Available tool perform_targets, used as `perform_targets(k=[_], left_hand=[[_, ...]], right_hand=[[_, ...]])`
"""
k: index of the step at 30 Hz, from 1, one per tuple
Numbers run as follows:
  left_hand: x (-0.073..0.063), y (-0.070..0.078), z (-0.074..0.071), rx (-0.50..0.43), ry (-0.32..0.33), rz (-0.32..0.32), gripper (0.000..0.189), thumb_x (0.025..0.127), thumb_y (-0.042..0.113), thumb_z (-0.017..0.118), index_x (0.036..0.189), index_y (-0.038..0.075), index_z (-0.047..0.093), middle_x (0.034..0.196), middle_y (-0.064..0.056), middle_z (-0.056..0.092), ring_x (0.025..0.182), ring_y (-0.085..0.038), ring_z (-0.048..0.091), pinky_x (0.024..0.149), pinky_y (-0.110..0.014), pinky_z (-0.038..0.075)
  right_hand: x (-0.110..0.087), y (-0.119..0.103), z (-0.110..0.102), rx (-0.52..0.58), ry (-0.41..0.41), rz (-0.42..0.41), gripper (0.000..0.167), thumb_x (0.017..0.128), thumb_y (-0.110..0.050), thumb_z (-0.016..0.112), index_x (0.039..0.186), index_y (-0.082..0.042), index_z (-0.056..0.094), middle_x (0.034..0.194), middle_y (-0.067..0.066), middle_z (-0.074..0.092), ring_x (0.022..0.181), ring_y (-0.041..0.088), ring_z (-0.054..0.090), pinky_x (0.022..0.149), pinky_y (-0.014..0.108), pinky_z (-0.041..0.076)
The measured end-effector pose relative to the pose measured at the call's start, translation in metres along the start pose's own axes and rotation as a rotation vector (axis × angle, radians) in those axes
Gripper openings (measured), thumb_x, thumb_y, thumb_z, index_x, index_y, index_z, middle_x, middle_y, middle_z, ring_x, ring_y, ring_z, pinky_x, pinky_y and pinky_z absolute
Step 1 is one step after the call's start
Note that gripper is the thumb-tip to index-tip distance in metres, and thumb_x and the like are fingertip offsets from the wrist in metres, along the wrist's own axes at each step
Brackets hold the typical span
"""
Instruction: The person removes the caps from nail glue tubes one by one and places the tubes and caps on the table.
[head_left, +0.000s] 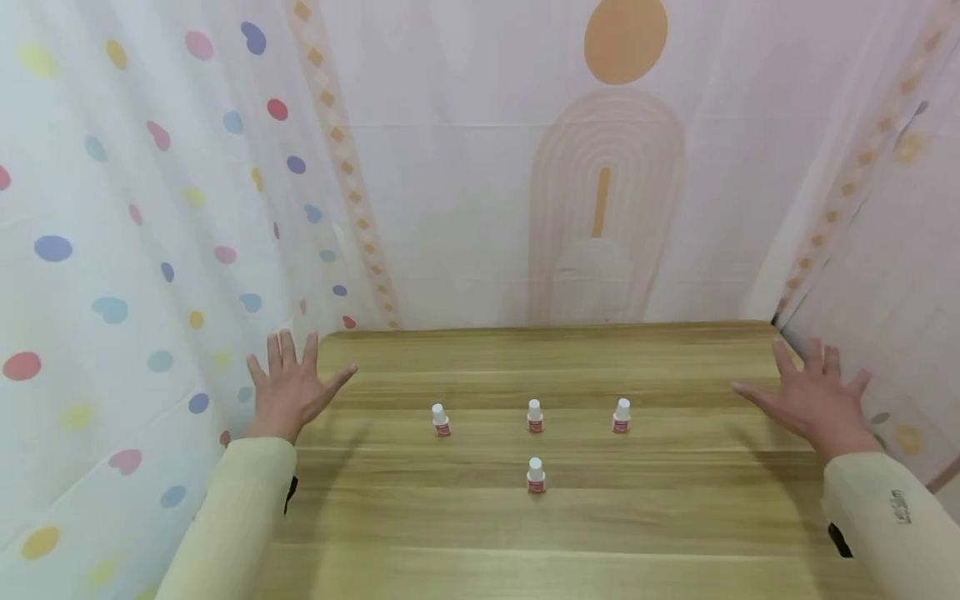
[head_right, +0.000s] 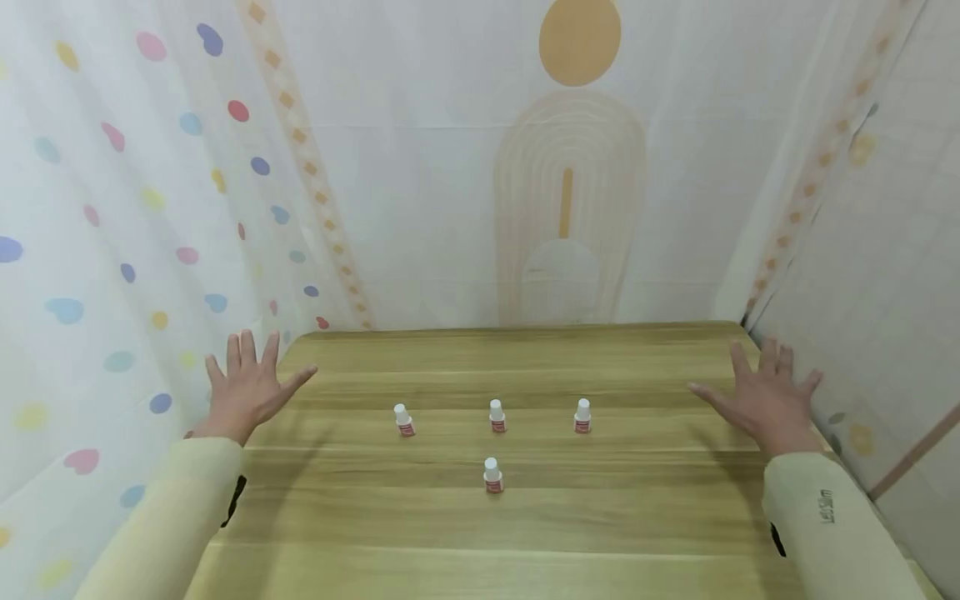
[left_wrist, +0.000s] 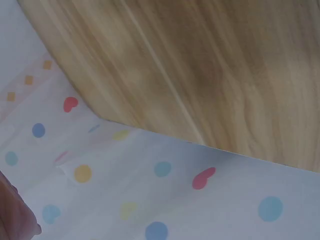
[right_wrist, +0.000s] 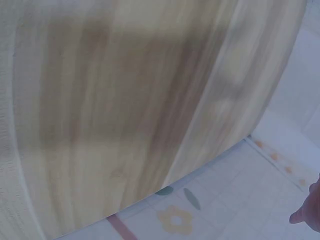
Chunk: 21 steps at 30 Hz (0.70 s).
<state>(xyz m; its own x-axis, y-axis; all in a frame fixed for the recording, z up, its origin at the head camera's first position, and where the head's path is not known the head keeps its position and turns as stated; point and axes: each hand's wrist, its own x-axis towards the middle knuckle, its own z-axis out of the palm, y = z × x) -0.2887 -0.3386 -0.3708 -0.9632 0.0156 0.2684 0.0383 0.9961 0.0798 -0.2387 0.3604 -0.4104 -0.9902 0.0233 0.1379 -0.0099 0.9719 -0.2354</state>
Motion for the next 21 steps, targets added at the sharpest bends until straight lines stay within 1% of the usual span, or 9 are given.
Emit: perform_targets(k=[4, 6, 10, 14, 16, 21], left_hand=[[0.009, 0.01, -0.008, -0.001, 0.006, 0.004, 0.1, 0.093, 0.074, 0.038, 0.153, -0.004, 0.022, 0.153, -0.043, 0.003, 0.143, -0.055, -0.005, 0.102, -0.077, -0.007], [0.014, 0.015, -0.011, -0.011, 0.009, 0.008, 0.1, 0.093, 0.074, 0.038, 0.153, -0.004, 0.022, 0.155, -0.04, 0.002, 0.143, -0.055, -0.006, 0.102, -0.077, -0.008], [0.026, 0.028, -0.017, -0.015, 0.025, 0.021, 0.102, 0.092, 0.076, 0.036, 0.154, -0.003, 0.021, 0.155, -0.039, 0.001, 0.144, -0.054, -0.005, 0.103, -0.076, -0.008], [0.037, 0.044, -0.023, -0.026, 0.04, 0.037, 0.102, 0.091, 0.077, 0.038, 0.155, -0.001, 0.021, 0.155, -0.04, 0.005, 0.144, -0.053, -0.005, 0.104, -0.075, -0.009], [0.042, 0.052, -0.026, -0.034, 0.036, 0.042, 0.103, 0.09, 0.078, 0.038, 0.155, 0.001, 0.019, 0.155, -0.039, 0.004, 0.144, -0.052, -0.006, 0.104, -0.074, -0.01], [0.055, 0.071, -0.035, -0.02, 0.032, 0.062, 0.108, 0.088, 0.083, 0.032, 0.156, 0.0, 0.019, 0.156, -0.039, 0.003, 0.145, -0.052, -0.007, 0.105, -0.073, -0.009]], right_hand=[[0.006, -0.006, -0.006, 0.023, 0.017, -0.01, 0.105, 0.092, -0.071, 0.046, 0.156, 0.003, 0.007, 0.148, 0.048, -0.006, 0.135, 0.066, -0.009, 0.088, 0.086, -0.009], [0.01, -0.01, -0.009, 0.035, 0.027, -0.011, 0.105, 0.092, -0.072, 0.046, 0.156, 0.001, 0.007, 0.149, 0.047, -0.006, 0.136, 0.064, -0.011, 0.088, 0.086, -0.009], [0.018, -0.017, -0.018, 0.031, 0.039, -0.007, 0.105, 0.091, -0.073, 0.045, 0.157, -0.002, 0.007, 0.15, 0.046, -0.007, 0.137, 0.062, -0.012, 0.09, 0.085, -0.009], [0.023, -0.024, -0.025, 0.018, 0.049, -0.008, 0.105, 0.09, -0.075, 0.044, 0.157, -0.002, 0.008, 0.151, 0.045, -0.006, 0.137, 0.062, -0.01, 0.09, 0.085, -0.008], [0.026, -0.027, -0.029, 0.014, 0.059, -0.013, 0.106, 0.09, -0.075, 0.045, 0.157, -0.002, 0.008, 0.152, 0.044, -0.005, 0.138, 0.062, -0.008, 0.091, 0.085, -0.007], [0.033, -0.037, -0.037, 0.011, 0.095, -0.032, 0.105, 0.09, -0.075, 0.045, 0.157, -0.001, 0.01, 0.153, 0.041, -0.001, 0.138, 0.061, -0.005, 0.091, 0.085, -0.005]])
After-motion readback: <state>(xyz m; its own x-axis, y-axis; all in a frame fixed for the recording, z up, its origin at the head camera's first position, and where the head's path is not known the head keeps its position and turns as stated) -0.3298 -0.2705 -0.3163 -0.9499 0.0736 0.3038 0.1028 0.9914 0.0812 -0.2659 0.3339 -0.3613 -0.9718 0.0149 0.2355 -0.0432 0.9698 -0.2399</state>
